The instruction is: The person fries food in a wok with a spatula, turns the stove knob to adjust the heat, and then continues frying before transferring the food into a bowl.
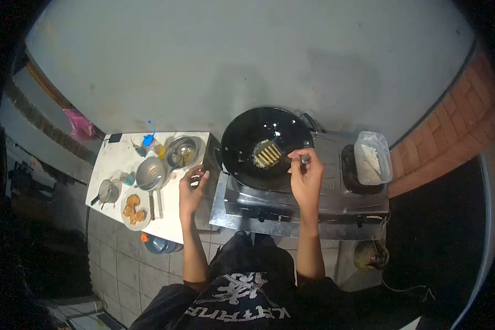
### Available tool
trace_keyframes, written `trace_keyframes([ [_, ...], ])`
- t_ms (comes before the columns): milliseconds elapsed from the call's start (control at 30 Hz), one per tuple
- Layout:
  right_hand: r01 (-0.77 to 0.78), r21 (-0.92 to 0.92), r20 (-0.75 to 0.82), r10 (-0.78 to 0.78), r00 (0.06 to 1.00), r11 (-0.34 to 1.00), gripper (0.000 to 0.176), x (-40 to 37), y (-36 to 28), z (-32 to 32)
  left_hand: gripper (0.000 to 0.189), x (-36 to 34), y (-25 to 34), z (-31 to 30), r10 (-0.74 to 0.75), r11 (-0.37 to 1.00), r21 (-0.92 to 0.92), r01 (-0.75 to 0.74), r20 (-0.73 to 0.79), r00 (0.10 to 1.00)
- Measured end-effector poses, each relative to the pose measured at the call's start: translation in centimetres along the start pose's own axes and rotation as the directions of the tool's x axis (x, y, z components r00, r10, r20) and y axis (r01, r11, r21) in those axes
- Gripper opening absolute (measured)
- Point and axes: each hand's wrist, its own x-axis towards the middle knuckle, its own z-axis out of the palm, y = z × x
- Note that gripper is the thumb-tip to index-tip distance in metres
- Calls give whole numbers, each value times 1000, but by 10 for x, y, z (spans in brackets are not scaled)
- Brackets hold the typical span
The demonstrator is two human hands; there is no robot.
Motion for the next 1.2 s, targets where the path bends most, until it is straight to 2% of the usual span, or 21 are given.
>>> trace_keyframes([
  [100,34,-11,-22,-34,999,999,8,7,16,-7,35,8,3,-1,2,999,-37,0,45,999],
  [167,7,-138,-12,-9,1000,990,9,12,20,-9,35,13,5,-4,8,998,-67,-3,72,997],
  [333,4,-179,-42,-11,999,984,12,8,48,1,33,24,-2,-3,98,993,-76,-89,123,988],
  [433,-28,-84,-73,22,997,996,11,4,59,10,33,31,-9,2,60,994,-96,-45,159,986],
  [600,31,-23,-88,-33,996,999,10,4,83,21,32,42,-10,9,120,991,-84,-107,171,978],
  [667,54,-99,-56,-60,997,994,8,-1,90,27,32,45,-8,8,125,991,-77,-112,196,973],
  [733,14,-149,-39,-20,999,989,11,-3,86,27,32,49,-10,9,156,985,-103,-137,215,964],
  [800,71,-382,36,-62,997,921,22,-2,86,30,31,53,-14,9,128,991,-79,-112,239,963],
  [933,66,-499,-1,-76,997,864,28,1,83,33,30,55,-24,17,122,981,-177,-75,266,956],
  [1200,61,-541,-13,-80,997,839,27,10,87,33,22,50,-26,22,128,981,-177,-76,307,943],
])
